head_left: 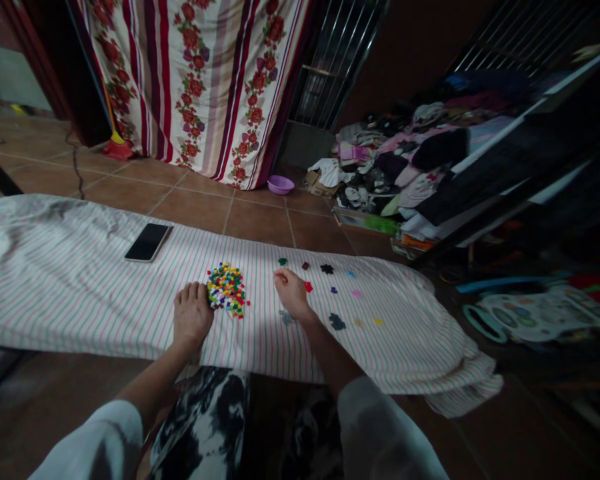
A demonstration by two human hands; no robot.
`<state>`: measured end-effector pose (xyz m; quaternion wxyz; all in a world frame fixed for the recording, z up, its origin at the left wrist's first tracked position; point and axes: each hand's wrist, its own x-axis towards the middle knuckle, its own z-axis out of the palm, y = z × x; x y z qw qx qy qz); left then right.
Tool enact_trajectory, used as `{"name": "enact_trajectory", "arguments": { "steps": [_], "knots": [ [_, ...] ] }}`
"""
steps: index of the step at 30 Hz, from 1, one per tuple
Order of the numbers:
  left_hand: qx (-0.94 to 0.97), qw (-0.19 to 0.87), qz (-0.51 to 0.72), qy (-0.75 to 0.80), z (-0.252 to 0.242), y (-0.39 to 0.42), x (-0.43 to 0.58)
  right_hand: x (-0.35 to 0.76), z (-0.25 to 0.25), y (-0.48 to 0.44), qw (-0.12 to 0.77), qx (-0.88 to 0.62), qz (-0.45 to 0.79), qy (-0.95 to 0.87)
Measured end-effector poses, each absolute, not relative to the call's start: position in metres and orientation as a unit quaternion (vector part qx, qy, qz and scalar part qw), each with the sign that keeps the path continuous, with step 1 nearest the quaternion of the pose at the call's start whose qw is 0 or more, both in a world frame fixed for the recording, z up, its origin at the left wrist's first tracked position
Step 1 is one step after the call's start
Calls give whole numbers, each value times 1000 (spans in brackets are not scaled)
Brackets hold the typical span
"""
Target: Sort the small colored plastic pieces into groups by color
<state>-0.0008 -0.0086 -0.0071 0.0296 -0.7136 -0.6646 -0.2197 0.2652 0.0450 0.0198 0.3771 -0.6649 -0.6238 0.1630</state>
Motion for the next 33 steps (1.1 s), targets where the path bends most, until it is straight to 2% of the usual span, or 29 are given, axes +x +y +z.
{"name": "enact_trajectory", "arguments": {
  "steps": [4,9,15,20,33],
  "knots": [
    [-714,25,-218,-665,-7,-9,-1,234,12,18,368,-612,193,-673],
    [-709,19,-215,-671,-5,-9,-1,198,-12,-9,319,-638,159,-682],
    [-712,26,-209,-670,-3,-10,-1,179,-27,-28,336,-637,73,-690],
    [-714,39,-207,-668,-4,-10,-1,180,-24,-33,329,-647,72,-684],
    [-715,45,-211,-665,-6,-10,-2,185,-30,-34,447,-630,118,-623]
  ]
}}
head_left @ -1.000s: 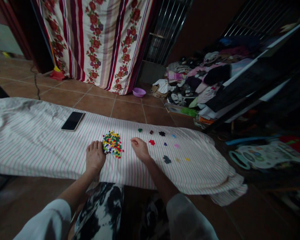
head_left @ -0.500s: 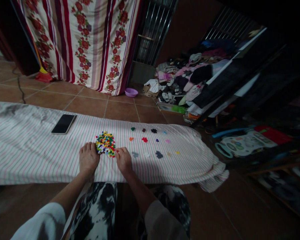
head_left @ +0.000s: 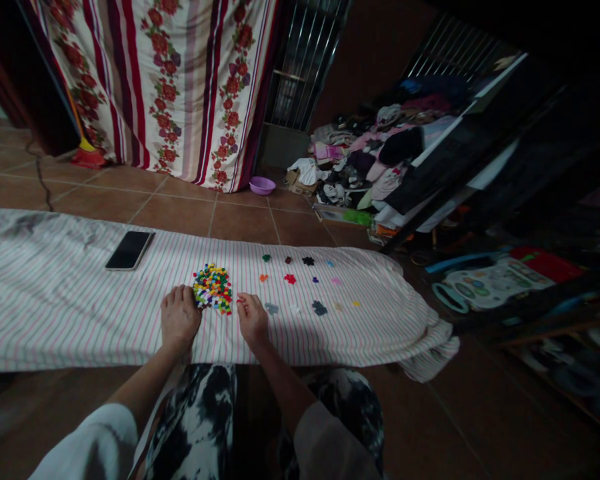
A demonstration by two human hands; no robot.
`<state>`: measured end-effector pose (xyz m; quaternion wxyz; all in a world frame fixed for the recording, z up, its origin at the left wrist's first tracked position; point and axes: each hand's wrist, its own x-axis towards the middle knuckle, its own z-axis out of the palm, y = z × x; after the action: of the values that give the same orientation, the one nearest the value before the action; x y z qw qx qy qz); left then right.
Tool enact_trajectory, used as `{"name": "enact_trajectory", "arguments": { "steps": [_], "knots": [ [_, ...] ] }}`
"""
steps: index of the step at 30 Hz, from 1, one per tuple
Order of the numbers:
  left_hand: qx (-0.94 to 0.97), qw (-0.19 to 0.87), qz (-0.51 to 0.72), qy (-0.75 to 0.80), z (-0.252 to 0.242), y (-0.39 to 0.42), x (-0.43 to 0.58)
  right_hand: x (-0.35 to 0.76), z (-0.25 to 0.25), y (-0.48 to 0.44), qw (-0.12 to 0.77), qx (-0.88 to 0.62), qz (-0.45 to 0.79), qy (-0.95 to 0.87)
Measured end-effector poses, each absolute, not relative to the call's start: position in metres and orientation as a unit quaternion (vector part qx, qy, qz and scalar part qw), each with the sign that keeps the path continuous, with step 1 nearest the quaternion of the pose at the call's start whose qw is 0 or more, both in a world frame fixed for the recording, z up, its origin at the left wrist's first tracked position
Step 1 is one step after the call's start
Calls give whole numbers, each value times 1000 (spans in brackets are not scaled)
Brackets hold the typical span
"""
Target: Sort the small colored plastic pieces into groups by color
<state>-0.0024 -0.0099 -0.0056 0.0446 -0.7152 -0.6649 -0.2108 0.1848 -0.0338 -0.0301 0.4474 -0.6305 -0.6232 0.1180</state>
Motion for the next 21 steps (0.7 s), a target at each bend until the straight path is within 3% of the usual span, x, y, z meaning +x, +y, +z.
{"name": "enact_trajectory", "arguments": {
  "steps": [21],
  "knots": [
    [-722,54,-194,-662,2,-13,-1,239,-8,-25,509,-614,118,-591]
  ]
}}
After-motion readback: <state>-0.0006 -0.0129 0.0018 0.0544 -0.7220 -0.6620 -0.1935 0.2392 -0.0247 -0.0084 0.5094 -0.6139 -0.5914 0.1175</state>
